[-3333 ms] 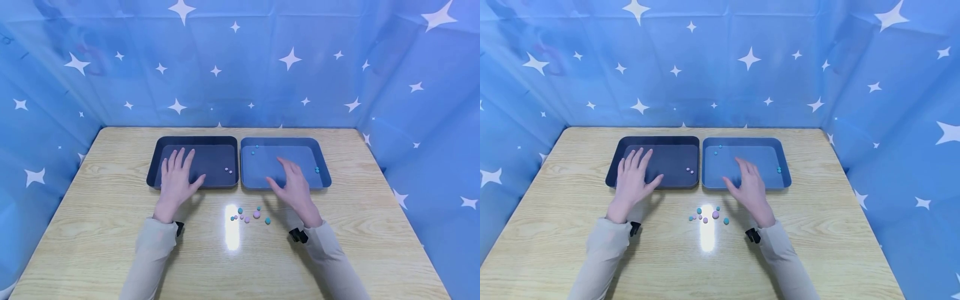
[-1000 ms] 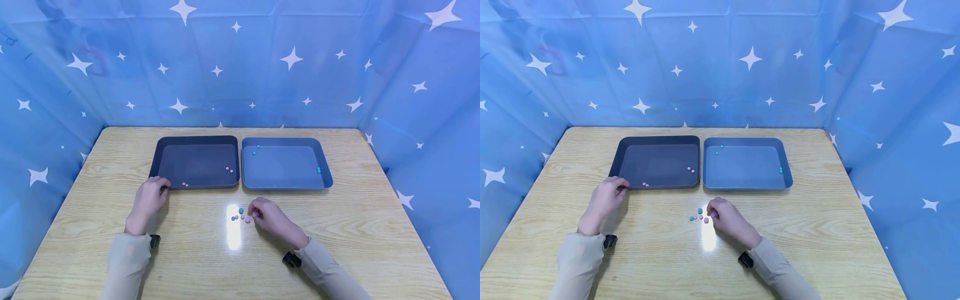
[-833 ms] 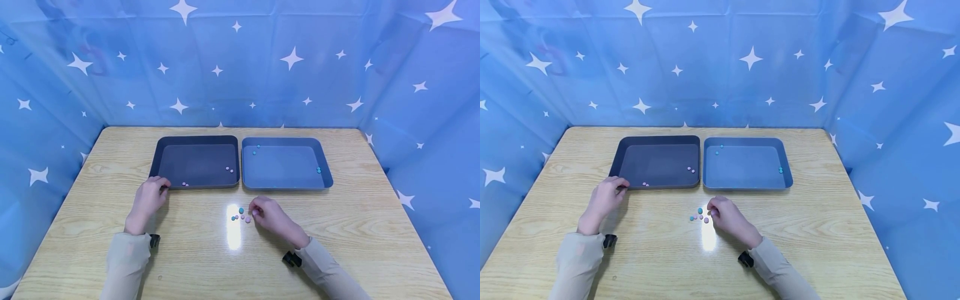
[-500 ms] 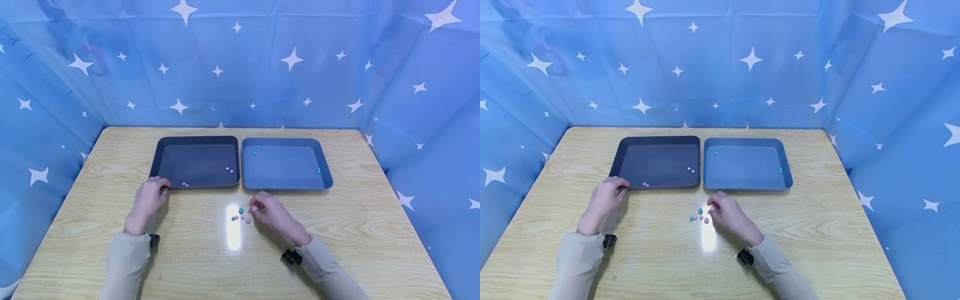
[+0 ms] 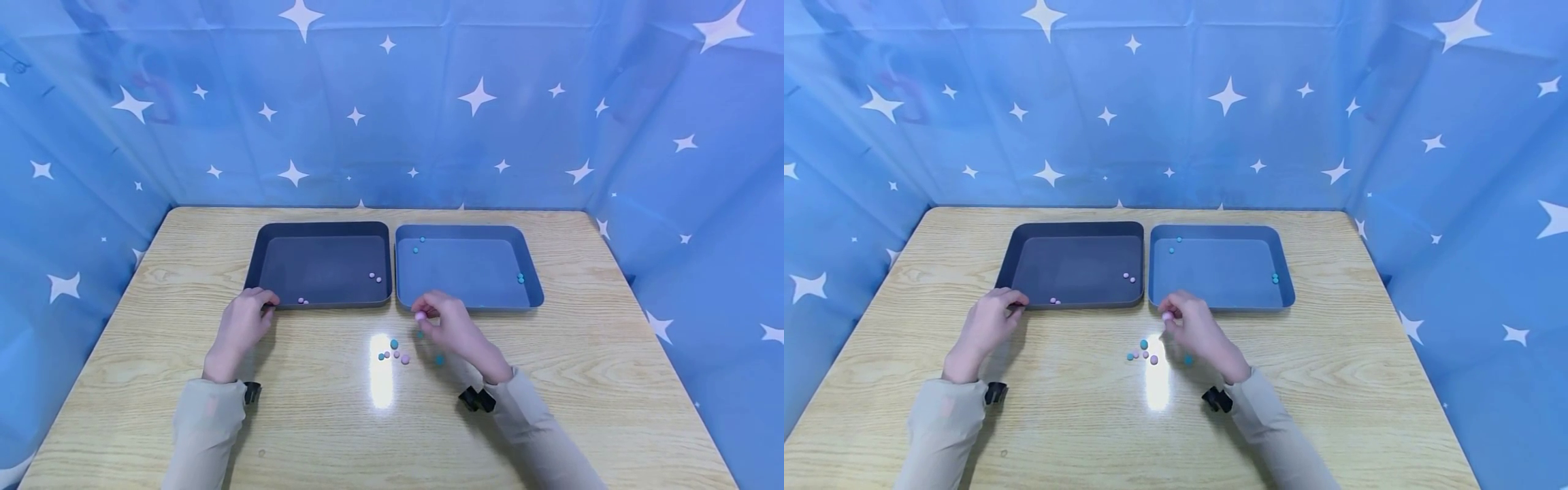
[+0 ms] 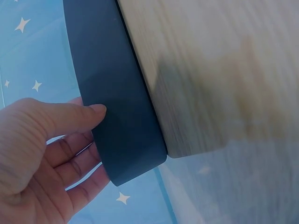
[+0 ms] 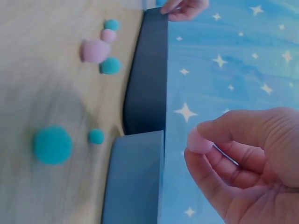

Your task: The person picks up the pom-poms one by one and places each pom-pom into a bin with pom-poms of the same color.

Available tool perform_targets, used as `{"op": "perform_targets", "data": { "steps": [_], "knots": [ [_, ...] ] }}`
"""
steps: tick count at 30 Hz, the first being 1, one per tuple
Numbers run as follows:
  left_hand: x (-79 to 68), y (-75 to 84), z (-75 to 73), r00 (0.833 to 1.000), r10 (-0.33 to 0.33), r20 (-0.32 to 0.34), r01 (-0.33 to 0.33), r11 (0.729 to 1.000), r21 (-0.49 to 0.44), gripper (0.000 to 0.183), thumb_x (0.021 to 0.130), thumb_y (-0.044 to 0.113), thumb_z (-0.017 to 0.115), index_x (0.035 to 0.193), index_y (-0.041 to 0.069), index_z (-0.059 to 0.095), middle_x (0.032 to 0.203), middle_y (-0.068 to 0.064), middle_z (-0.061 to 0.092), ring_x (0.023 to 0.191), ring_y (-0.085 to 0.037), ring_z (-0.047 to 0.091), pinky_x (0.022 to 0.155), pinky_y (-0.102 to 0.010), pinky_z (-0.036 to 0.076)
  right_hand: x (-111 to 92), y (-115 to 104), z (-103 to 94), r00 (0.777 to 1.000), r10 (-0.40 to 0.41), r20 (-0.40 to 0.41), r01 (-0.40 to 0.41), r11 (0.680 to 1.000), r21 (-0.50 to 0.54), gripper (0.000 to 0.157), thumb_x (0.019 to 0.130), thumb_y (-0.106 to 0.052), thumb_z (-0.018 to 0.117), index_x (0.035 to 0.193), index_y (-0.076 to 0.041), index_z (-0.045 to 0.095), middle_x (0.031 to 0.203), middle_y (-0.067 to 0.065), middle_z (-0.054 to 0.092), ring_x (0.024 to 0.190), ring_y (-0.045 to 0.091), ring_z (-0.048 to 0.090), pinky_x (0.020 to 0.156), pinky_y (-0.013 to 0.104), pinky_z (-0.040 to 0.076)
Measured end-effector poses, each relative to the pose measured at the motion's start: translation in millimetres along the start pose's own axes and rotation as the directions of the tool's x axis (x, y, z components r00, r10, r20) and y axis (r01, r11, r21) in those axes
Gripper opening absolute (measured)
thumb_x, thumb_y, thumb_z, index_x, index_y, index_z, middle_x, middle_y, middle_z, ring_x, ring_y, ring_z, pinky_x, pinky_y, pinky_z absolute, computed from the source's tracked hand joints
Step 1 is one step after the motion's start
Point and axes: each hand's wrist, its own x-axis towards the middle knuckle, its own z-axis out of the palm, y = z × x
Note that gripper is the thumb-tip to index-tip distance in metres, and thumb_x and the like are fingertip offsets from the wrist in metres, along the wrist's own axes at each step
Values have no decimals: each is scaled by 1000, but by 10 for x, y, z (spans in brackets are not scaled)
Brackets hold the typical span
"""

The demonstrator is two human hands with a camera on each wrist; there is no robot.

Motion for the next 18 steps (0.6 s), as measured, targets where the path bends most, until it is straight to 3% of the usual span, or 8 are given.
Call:
{"op": "perform_targets", "data": {
  "steps": [18],
  "knots": [
    [3, -5, -8, 1000, 5, -2, -5, 1000, -13, 13, 73, -12, 64, 80, -1, 67, 79, -13, 64, 76, -32, 60, 62, -46, 49, 275, -73, -69, 1000, 0, -24, 2, 998, 57, 12, 80, 8, 66, 90, 1, 63, 88, 12, 63, 81, 28, 66, 72, 35, 55]
  ]
}}
